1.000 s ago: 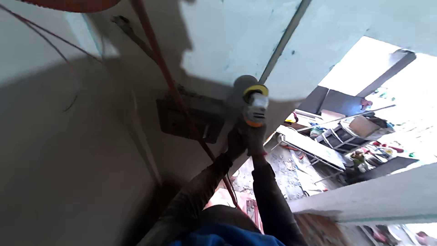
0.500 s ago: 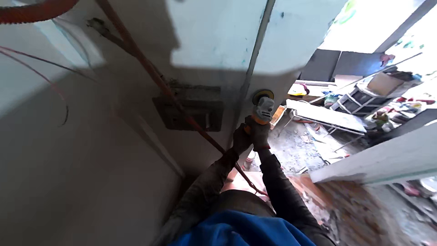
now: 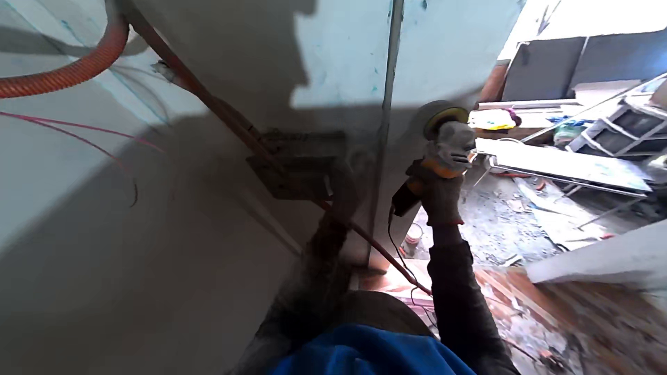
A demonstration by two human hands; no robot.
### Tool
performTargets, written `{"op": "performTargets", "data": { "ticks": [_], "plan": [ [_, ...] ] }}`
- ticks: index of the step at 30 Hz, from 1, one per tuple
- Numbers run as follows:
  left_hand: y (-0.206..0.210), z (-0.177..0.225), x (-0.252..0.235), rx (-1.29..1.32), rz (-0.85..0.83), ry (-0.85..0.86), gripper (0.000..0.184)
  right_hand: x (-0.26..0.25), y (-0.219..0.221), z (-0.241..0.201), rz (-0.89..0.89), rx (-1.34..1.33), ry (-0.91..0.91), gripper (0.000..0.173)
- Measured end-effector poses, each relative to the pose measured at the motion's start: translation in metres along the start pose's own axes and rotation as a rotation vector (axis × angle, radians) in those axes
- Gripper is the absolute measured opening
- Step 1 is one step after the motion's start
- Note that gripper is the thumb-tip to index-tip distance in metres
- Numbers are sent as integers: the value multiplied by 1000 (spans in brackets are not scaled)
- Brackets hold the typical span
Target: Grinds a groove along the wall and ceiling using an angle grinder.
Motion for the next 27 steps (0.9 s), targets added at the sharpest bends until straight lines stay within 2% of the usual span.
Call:
{"op": "performTargets", "data": {
  "ticks": [2, 4, 6, 8, 10, 13, 16, 18, 19, 21, 23, 25, 27],
  "plan": [
    [-29, 5, -22, -81, 130, -16, 59, -1, -7, -1, -8, -100, -26, 42],
    [-44, 25, -72, -290, 265, 39, 73, 1, -11, 1, -16, -149, -35, 43],
    [-50, 30, -128, -518, 412, -50, 86, 3, -15, 3, -18, -137, -35, 49],
    [-56, 29, -145, -567, 495, 19, 78, 4, -18, 3, -29, -108, -35, 52],
    [-62, 24, -145, -476, 441, 138, 64, 6, -20, 2, -35, -101, -25, 52],
    [-72, 19, -144, -371, 377, 148, 54, 9, -23, 0, -41, -72, -13, 53],
    [-75, 29, -146, -454, 451, 101, 67, 8, -14, -1, -74, -75, -11, 54],
    [-71, 35, -153, -570, 456, 38, 77, 10, -6, -3, -84, -85, 1, 55],
    [-69, 37, -154, -577, 441, 38, 76, 12, 0, -6, -88, -76, 5, 55],
    [-69, 39, -140, -535, 428, 80, 60, 17, 15, -10, -108, -78, 9, 53],
    [-75, 40, -84, -449, 422, 97, 35, 25, 30, -12, -131, -84, 16, 53],
    [-80, 44, -25, -301, 260, 84, 31, 27, 44, -26, -165, -97, -36, 62],
    [-60, 29, -8, -106, 141, 143, 28, 26, 54, -45, -204, -31, -126, 68]
  ]
}}
Point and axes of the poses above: each hand's wrist, its own x-axis away from the middle knuckle, its own y-axis out of the palm, z = x × y, the point moved 8 cm from there along -x, towards the middle knuckle, and after that the axes turned 3 degrees about -z, right-handed, at the moved point
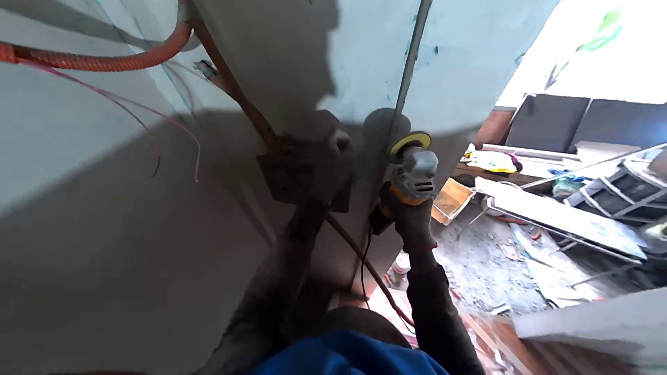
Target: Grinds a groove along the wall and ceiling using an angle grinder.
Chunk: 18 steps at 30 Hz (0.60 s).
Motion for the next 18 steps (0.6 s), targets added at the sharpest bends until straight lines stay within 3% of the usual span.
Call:
{"op": "performTargets", "data": {
  "ticks": [2, 4, 5, 6, 10, 15, 18],
  "plan": [
    [45, -5, 30, 85, -228, 11, 42, -9, 8, -20, -49, 105, -71, 69],
    [88, -9, 63, 118, -362, 39, 83, -20, 18, -33, -93, 115, -75, 70],
    [101, -15, 72, 144, -344, 26, 96, -22, 24, -36, -110, 107, -52, 68],
    [105, -20, 73, 170, -271, 7, 97, -23, 31, -40, -123, 101, -23, 64],
    [76, -16, 59, 243, 9, -65, 68, -21, 61, -60, -120, 82, 43, 56],
    [67, -23, 37, 179, 56, -49, 49, -34, 78, -67, -128, 204, 3, 52],
    [80, -9, 33, 419, 98, -14, 50, -44, 73, -80, -211, 380, -10, 58]
  ]
}}
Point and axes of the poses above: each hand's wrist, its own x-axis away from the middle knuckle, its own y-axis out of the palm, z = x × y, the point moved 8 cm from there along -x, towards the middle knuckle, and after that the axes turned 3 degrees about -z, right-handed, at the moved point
